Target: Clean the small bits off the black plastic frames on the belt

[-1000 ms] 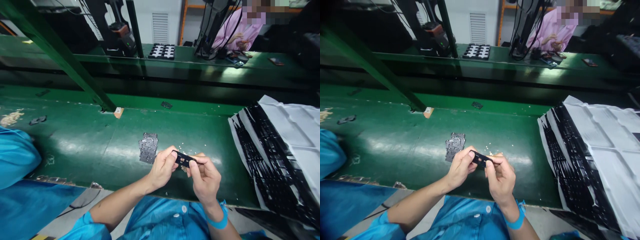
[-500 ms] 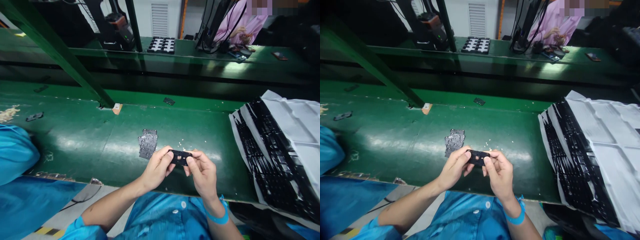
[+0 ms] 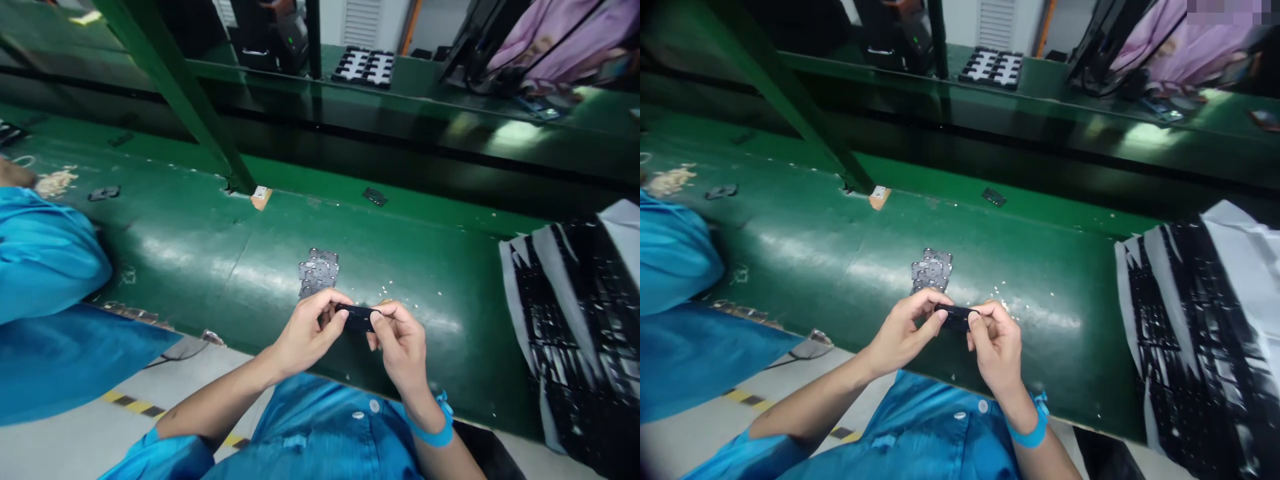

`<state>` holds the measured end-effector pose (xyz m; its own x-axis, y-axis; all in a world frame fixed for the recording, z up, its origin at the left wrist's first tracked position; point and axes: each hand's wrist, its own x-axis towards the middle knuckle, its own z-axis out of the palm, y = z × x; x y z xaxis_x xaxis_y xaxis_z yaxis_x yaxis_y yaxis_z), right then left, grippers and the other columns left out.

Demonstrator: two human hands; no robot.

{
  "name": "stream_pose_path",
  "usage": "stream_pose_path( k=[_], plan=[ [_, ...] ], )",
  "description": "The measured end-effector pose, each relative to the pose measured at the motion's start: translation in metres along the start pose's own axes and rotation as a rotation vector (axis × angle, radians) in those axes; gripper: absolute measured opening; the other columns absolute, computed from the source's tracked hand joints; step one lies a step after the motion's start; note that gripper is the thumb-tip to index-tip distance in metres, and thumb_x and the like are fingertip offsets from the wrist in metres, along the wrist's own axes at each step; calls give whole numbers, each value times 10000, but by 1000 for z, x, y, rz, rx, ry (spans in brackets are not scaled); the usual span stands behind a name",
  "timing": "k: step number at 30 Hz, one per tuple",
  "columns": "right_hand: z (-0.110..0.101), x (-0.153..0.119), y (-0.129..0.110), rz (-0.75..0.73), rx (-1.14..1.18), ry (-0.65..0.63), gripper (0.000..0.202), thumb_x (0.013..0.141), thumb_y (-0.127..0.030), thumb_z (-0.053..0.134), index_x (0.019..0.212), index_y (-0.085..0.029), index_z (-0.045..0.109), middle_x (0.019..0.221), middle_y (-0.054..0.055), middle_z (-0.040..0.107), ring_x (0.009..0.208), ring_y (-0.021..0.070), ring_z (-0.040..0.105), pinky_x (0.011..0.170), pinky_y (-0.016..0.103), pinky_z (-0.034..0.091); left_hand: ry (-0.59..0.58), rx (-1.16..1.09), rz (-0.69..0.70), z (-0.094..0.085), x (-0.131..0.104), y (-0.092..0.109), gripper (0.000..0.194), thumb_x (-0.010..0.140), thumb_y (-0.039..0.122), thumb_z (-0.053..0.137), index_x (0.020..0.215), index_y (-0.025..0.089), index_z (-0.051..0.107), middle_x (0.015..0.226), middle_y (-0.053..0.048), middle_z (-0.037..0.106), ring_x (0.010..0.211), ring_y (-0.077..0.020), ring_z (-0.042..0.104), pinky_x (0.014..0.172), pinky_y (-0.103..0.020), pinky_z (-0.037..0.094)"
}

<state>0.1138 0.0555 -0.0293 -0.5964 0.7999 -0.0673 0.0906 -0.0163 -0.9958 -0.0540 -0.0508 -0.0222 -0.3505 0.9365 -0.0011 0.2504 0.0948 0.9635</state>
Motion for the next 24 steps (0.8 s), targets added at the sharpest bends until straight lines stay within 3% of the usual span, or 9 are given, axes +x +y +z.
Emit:
stream_pose_path(
  k=[3,7,13,18,21,24],
  plan=[
    [4,6,10,21,-183,-83,199,1021,-385,653,1031,-192,702,589,-39,623,467,109,532,485,219,419,10,110,-60,-23,-5,-17,170,1061,309,600,1119,183,697,814,11,646,710,-129,601,668,-240,472],
    [9,14,19,-39,-315,-64,215,999,-332,650,1153,-191,702,797,3,728,491,95,496,504,235,435,65,309,-58,-45,-6,-35,139,1051,247,590,1123,197,697,844,10,644,721,-133,608,681,-250,481],
    [10,20,18,-117,-404,-55,167,1011,-301,623,1081,-197,733,753,-8,692,546,111,543,572,244,479,115,515,47,-47,-3,-51,171,1057,201,564,1199,198,659,1082,-49,626,716,-120,593,723,-281,520],
    [-11,34,8,-76,-429,-59,206,1015,-343,622,1105,-196,735,753,7,692,585,138,593,571,260,492,158,577,67,-57,2,-55,164,1060,218,576,1205,191,648,1087,-53,626,662,-109,556,701,-289,514],
    [-32,63,-6,-145,-525,-29,240,998,-378,634,1122,-201,738,865,51,745,626,161,621,592,289,508,161,583,99,-63,14,-53,149,1055,199,573,1174,194,662,1053,-49,651,707,-127,590,721,-290,518],
    [-50,123,-14,-279,-679,34,273,950,-422,678,1112,-213,748,949,83,768,674,201,641,674,354,543,133,567,127,-62,31,-51,142,1046,183,573,1144,194,675,1030,-53,673,781,-152,631,770,-301,534]
  ],
)
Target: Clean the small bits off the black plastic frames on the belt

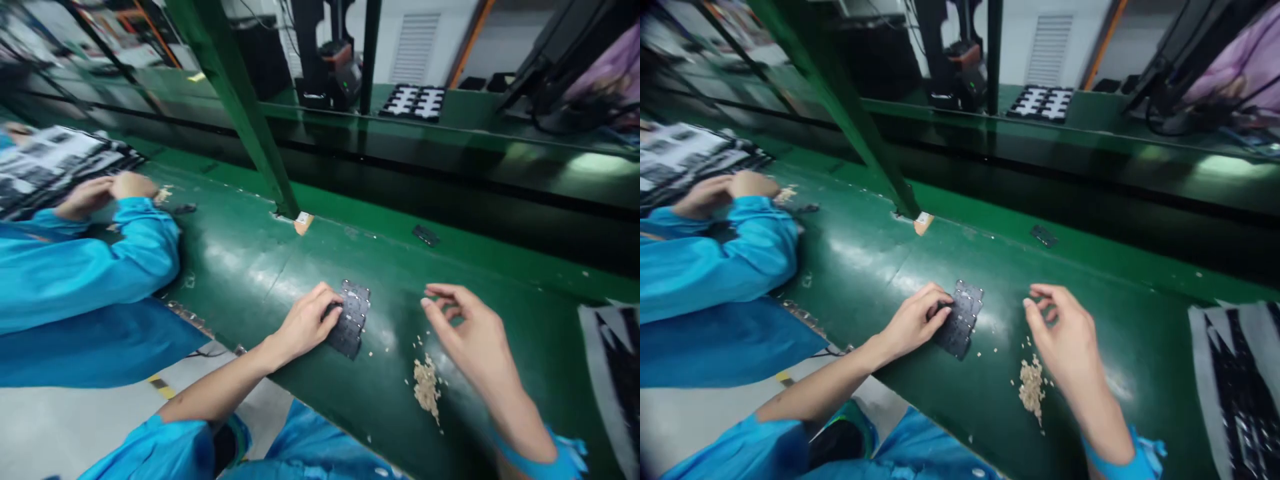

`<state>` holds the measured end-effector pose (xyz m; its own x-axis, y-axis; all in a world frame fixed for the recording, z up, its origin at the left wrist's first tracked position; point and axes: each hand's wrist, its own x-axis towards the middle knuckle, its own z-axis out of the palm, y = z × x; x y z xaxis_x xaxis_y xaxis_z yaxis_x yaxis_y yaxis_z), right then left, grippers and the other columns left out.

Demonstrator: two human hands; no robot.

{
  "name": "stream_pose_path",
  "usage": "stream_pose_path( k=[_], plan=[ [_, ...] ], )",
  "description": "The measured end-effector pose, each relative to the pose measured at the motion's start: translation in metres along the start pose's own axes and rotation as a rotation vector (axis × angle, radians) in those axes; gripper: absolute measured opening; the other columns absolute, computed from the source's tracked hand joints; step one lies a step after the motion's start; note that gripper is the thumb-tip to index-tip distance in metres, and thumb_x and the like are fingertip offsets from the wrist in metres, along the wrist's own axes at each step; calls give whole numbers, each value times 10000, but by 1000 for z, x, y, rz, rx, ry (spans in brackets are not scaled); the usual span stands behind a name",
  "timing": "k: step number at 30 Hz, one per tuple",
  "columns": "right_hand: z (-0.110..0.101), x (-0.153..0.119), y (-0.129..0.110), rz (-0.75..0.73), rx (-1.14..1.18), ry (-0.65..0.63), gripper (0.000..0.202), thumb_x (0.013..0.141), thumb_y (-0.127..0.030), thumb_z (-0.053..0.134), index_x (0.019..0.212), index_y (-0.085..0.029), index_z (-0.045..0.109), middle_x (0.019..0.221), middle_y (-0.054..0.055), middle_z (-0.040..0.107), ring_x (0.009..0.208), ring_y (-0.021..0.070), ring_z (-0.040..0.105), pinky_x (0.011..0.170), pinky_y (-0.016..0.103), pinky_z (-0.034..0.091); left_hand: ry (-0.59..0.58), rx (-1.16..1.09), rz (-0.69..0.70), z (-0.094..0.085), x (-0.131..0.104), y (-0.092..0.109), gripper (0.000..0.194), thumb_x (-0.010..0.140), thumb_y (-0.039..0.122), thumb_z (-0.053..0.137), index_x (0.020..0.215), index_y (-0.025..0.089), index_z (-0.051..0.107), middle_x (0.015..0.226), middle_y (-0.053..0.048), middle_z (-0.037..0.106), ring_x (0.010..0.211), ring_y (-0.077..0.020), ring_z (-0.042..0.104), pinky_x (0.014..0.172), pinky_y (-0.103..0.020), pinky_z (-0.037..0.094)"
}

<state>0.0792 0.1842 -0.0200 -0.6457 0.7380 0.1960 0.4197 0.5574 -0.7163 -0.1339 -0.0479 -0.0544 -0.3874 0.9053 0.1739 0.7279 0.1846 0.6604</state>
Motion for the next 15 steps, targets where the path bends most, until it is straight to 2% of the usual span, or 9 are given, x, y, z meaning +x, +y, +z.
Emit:
stream_pose_path(
  k=[3,5,7,9,11,15],
  plan=[
    [8,72,25,-29,-129,85,338,903,-376,713,1159,-157,738,1092,173,768,925,316,712,873,469,572,1,-19,23,6,14,0,134,1047,193,574,1125,195,683,1021,-51,676,783,-153,637,762,-300,532],
    [20,113,41,40,-226,128,436,871,-297,735,1251,-84,704,1273,270,719,1165,407,672,1025,549,517,22,-34,41,10,18,0,135,1053,205,573,1126,197,685,1012,-48,667,784,-152,634,762,-299,530],
    [32,140,59,93,-256,102,566,836,-275,788,1332,-39,656,1388,329,653,1296,463,598,1081,599,464,48,-44,44,11,18,-2,135,1056,212,573,1129,198,685,1011,-41,658,750,-140,613,753,-294,526],
    [41,156,77,122,-270,93,575,813,-251,813,1334,-66,654,1385,309,659,1306,470,583,1081,622,449,72,-42,26,9,16,-7,133,1060,216,570,1124,199,685,1000,-31,652,705,-126,589,719,-283,512],
    [47,164,90,127,-263,82,490,824,-235,797,1285,-121,678,1325,253,697,1272,445,598,1080,627,441,93,-38,2,6,14,-13,129,1063,227,568,1099,200,689,976,-25,651,698,-125,586,693,-275,502],
    [44,170,98,115,-190,64,368,834,-191,733,1201,-170,713,1198,167,723,1146,361,646,1062,561,476,102,-39,-45,0,11,-19,148,1069,272,573,1051,199,701,967,-30,665,713,-133,602,679,-272,511]
  ],
)
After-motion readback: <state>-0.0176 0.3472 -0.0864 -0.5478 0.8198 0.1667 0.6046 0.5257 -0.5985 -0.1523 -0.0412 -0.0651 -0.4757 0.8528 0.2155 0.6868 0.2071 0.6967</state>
